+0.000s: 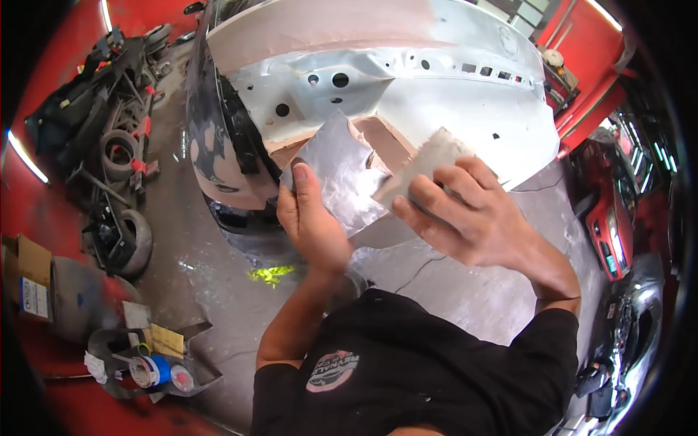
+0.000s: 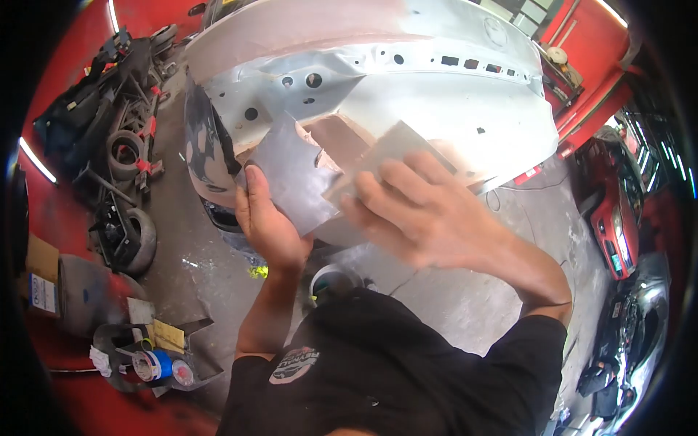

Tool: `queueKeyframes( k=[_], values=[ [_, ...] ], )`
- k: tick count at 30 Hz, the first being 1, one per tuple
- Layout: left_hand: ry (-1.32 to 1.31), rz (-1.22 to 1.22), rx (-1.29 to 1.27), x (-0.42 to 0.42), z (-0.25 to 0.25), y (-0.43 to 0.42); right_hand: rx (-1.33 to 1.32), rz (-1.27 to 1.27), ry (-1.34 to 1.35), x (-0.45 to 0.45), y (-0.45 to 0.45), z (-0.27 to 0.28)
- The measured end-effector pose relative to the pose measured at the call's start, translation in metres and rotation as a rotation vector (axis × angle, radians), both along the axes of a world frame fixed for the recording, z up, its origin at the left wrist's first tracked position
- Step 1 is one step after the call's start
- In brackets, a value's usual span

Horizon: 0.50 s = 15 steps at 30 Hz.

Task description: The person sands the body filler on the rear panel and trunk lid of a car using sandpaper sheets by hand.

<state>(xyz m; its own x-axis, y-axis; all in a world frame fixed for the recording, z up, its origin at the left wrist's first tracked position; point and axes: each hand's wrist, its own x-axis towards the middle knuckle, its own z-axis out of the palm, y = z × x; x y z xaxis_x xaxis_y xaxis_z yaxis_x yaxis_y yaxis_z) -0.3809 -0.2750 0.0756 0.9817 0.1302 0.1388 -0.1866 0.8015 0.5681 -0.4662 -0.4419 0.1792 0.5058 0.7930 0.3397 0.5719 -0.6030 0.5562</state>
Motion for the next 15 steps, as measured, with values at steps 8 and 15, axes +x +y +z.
queueKeyframes(
  k=[8,15],
  values=[
    [-0.138,0.056,0.216,0.001,-0.018,0.001,0.038,0.083,-0.121,0.052,0.006,0.014],
    [-0.285,0.045,0.31,-0.006,-0.013,0.007,0.075,0.075,-0.245,0.085,0.002,0.038]
  ],
)
